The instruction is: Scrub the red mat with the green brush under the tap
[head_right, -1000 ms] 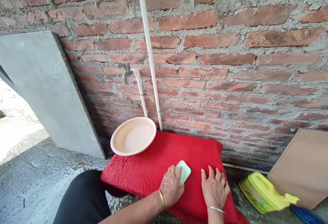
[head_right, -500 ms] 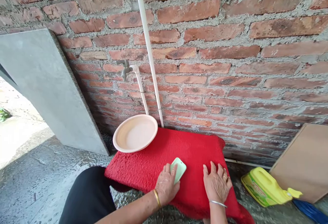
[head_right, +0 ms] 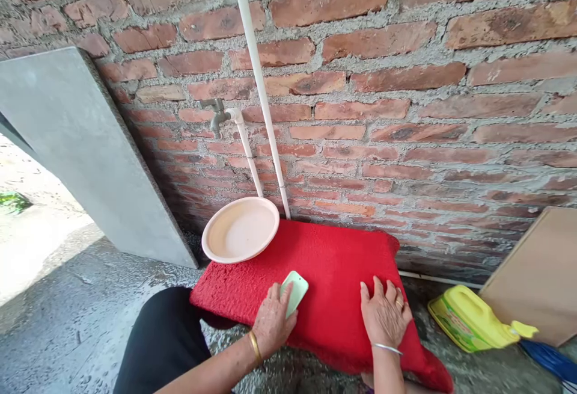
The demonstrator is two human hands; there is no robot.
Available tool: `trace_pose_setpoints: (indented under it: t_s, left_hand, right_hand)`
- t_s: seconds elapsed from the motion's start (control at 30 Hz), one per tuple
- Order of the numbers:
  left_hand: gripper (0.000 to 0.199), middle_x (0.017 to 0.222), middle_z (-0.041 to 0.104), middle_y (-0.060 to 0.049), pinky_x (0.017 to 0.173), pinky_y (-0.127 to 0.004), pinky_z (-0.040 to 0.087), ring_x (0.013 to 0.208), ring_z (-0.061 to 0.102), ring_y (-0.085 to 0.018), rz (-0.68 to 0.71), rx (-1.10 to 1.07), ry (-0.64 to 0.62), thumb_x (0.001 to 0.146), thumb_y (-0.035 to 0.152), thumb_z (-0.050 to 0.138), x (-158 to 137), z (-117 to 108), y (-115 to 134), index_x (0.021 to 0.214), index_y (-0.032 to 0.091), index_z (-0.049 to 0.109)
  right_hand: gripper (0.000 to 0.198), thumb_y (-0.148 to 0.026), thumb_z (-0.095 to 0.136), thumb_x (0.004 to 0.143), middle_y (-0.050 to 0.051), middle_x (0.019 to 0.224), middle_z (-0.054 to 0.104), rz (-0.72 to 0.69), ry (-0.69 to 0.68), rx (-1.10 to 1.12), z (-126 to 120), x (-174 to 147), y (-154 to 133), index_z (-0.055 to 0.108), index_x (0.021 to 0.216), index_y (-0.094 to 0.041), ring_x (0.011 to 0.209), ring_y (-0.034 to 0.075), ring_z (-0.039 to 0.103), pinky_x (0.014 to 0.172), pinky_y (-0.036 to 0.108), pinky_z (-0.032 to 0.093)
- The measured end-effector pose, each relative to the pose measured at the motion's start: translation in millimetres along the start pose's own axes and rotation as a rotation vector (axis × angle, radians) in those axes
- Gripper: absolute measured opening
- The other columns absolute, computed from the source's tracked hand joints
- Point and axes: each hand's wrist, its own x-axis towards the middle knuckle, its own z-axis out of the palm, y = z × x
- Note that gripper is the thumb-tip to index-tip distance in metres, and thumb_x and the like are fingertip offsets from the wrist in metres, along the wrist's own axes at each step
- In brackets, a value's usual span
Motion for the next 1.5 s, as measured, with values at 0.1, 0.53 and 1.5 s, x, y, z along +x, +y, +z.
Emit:
trace_pose_setpoints:
  t_s: [0.1,0.53,1.5]
  left_hand:
    - [0.080,0.153,0.058,-0.018,0.115,-0.052,0.051,0.138,0.056,-0.035,0.110,-0.061,-0.123,0.088,0.028,0.066,-11,13,32,0.166,0.025,0.048]
    - [0.063,0.144,0.059,-0.016,0.108,-0.042,0.052,0.128,0.060,-0.031,-0.120,-0.046,-0.127,0.098,0.033,0.060,75,-51,23,0.159,0.021,0.054]
    - [0.064,0.138,0.061,-0.015,0.109,-0.046,0.052,0.123,0.059,-0.032,-0.093,-0.094,-0.055,0.096,0.035,0.063,67,-42,18,0.158,0.024,0.055]
  right_hand:
    - [0.049,-0.049,0.052,0.107,0.021,0.145,0.067,-0.004,-0.004,-0.012,1,0,2,0.073,0.140,-0.020,0.130,0.036,0.065,0.106,0.051,0.046]
    - [0.048,-0.046,0.048,0.107,0.021,0.143,0.069,0.001,0.029,-0.002,-2,0,-2,0.075,0.136,-0.020,0.127,0.036,0.065,0.105,0.052,0.046]
    - [0.050,-0.048,0.048,0.107,0.021,0.144,0.068,0.001,0.042,0.001,3,-2,-1,0.074,0.138,-0.019,0.129,0.036,0.063,0.107,0.051,0.044]
